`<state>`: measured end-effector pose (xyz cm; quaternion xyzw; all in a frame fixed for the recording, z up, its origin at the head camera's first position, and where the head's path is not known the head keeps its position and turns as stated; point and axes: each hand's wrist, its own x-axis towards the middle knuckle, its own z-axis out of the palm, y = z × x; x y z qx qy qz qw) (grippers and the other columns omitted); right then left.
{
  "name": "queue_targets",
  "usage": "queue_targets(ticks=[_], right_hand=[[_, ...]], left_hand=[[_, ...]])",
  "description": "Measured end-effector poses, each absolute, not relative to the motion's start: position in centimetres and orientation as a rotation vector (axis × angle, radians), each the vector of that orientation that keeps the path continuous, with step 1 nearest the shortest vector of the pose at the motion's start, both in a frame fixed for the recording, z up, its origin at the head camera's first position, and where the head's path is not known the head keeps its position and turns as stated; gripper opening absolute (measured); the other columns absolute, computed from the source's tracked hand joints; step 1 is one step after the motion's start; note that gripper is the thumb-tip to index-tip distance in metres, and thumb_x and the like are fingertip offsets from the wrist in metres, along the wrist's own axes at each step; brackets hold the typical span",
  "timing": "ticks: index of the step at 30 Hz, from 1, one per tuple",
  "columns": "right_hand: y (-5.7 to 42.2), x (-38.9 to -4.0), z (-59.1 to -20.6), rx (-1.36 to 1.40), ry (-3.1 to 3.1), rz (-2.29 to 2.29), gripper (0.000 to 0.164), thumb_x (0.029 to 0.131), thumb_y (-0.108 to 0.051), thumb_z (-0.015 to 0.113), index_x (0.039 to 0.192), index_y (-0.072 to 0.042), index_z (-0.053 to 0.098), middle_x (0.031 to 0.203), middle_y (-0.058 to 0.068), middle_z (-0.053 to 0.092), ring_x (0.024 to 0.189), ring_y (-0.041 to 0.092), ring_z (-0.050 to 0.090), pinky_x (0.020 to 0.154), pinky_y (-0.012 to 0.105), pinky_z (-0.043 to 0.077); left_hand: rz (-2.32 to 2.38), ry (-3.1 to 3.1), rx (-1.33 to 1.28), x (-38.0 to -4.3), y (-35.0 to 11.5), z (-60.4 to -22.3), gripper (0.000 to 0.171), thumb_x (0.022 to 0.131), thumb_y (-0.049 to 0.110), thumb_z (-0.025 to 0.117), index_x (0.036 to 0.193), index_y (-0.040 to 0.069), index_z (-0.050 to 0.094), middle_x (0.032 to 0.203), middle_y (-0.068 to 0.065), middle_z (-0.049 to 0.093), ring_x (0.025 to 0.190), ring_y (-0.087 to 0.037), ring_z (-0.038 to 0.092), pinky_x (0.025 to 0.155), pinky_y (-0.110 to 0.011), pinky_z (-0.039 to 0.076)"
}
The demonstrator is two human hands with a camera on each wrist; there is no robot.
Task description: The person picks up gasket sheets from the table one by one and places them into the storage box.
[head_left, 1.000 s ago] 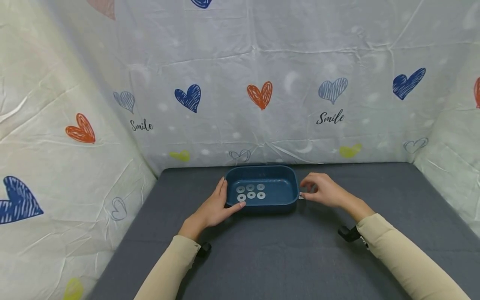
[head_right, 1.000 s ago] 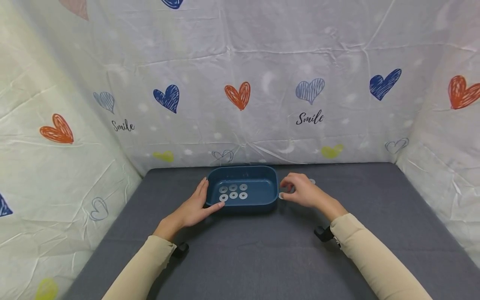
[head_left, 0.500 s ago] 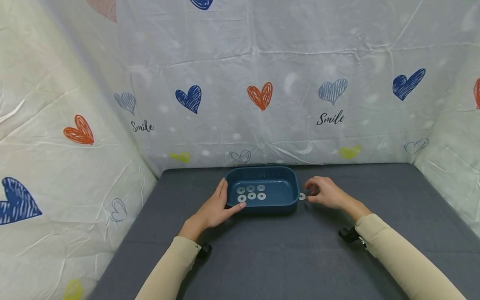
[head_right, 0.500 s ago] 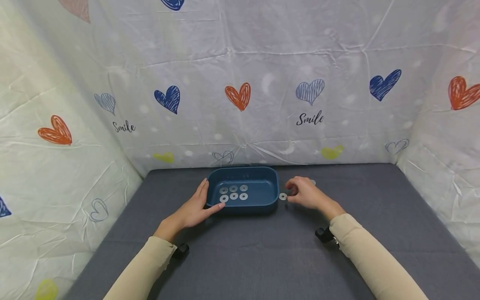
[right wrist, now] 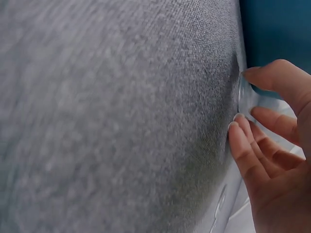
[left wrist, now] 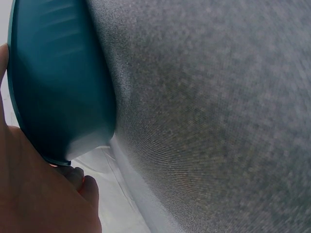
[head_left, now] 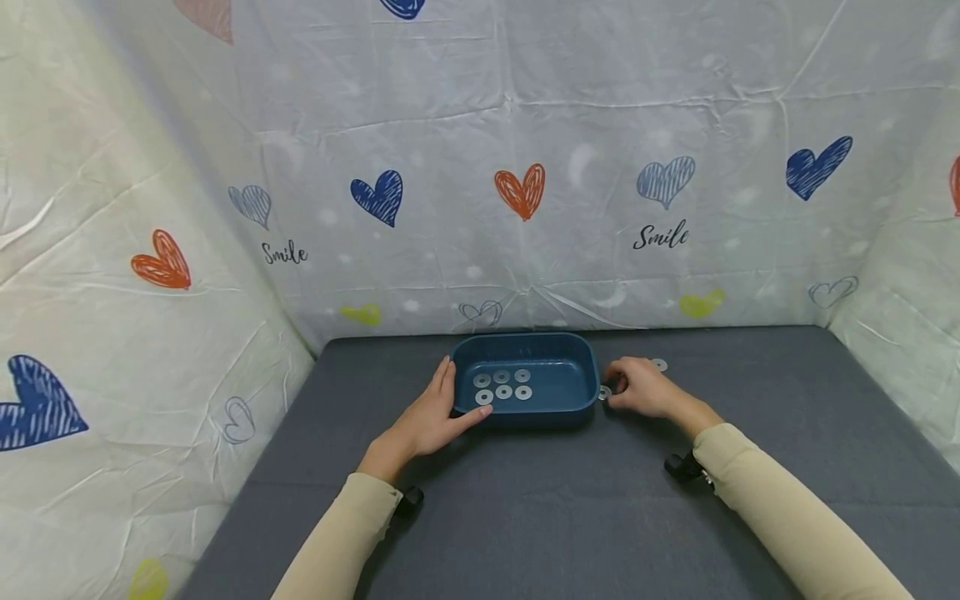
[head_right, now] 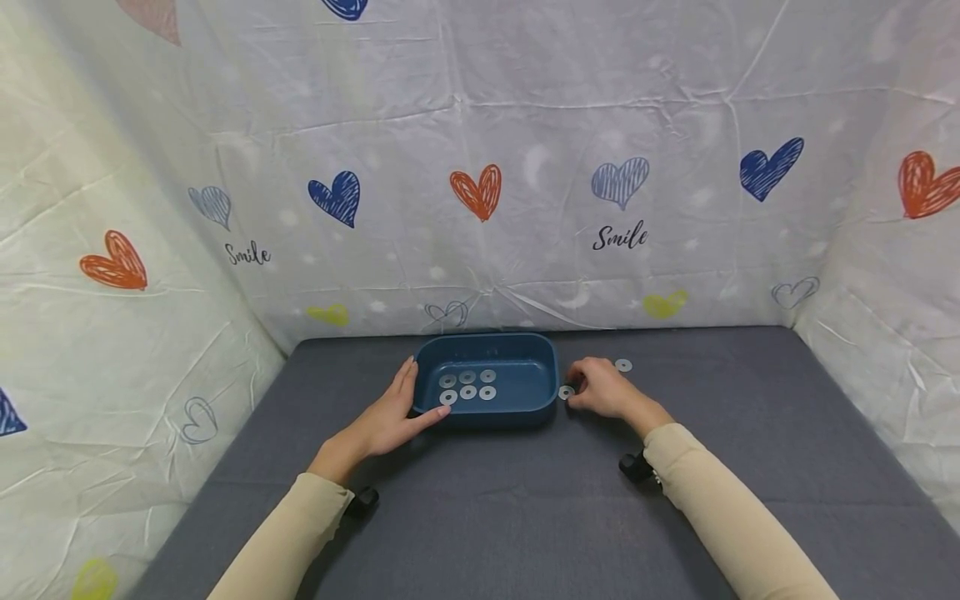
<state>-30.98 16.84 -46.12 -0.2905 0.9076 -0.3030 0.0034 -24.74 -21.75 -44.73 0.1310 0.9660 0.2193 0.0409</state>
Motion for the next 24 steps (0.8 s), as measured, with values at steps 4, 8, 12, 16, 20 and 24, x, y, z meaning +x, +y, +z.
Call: queue_targets(ticks=[4, 8, 12, 16, 20, 24], right_hand=[[16.5, -31.2, -46.3, -0.899, 2.857, -0.967, 0.031, 0.078, -0.006, 0.078, 0.105, 0.006, 0.071, 0.092, 0.013, 0.066, 0.074, 0.013, 0.064, 0.07, 0.032, 0.053], [16.1, -31.5, -46.5, -0.912, 2.882, -0.951, 0.025, 0.077, -0.009, 0.079, 0.099, 0.002, 0.074, 0.09, 0.012, 0.066, 0.075, 0.014, 0.063, 0.071, 0.033, 0.053], [15.8, -31.6, -46.4, -0.881, 2.899, -0.909, 0.02, 0.077, -0.01, 0.08, 0.094, 0.0, 0.075, 0.088, 0.01, 0.066, 0.076, 0.016, 0.062, 0.071, 0.035, 0.052], [15.5, -31.5, -46.2, -0.857, 2.896, -0.899, 0.017, 0.076, -0.009, 0.08, 0.091, -0.002, 0.074, 0.087, 0.009, 0.066, 0.075, 0.015, 0.061, 0.07, 0.034, 0.051], [15.4, -31.5, -46.1, -0.87, 2.898, -0.883, 0.014, 0.075, -0.008, 0.08, 0.086, -0.003, 0.072, 0.083, 0.008, 0.064, 0.072, 0.015, 0.057, 0.067, 0.032, 0.048], [15.3, -31.6, -46.0, -0.881, 2.902, -0.857, 0.013, 0.076, -0.009, 0.08, 0.085, -0.005, 0.07, 0.079, 0.005, 0.063, 0.07, 0.015, 0.054, 0.065, 0.032, 0.046]], left_hand=[[0.675, 2.952, 0.398, -24.6, -21.7, -44.5, 0.119, 0.089, 0.083, 0.047, 0.164, 0.003, 0.002, 0.172, -0.011, -0.007, 0.156, -0.034, 0.015, 0.121, -0.056, 0.025], [0.673, 2.948, 0.394, -24.6, -21.7, -44.4, 0.119, 0.089, 0.083, 0.047, 0.164, 0.004, 0.002, 0.172, -0.01, -0.008, 0.156, -0.034, 0.015, 0.121, -0.055, 0.025], [0.669, 2.949, 0.395, -24.6, -21.7, -44.5, 0.119, 0.089, 0.083, 0.047, 0.164, 0.003, 0.002, 0.172, -0.011, -0.007, 0.156, -0.034, 0.015, 0.121, -0.056, 0.025], [0.675, 2.95, 0.398, -24.6, -21.7, -44.5, 0.119, 0.089, 0.083, 0.048, 0.164, 0.002, 0.003, 0.172, -0.013, -0.006, 0.156, -0.035, 0.015, 0.121, -0.056, 0.025], [0.677, 2.946, 0.397, -24.6, -21.7, -44.5, 0.119, 0.089, 0.083, 0.048, 0.164, 0.002, 0.003, 0.172, -0.012, -0.007, 0.156, -0.035, 0.016, 0.121, -0.057, 0.025], [0.671, 2.944, 0.388, -24.7, -21.7, -44.4, 0.119, 0.089, 0.083, 0.047, 0.164, 0.003, 0.002, 0.172, -0.011, -0.008, 0.156, -0.035, 0.015, 0.121, -0.056, 0.025]])
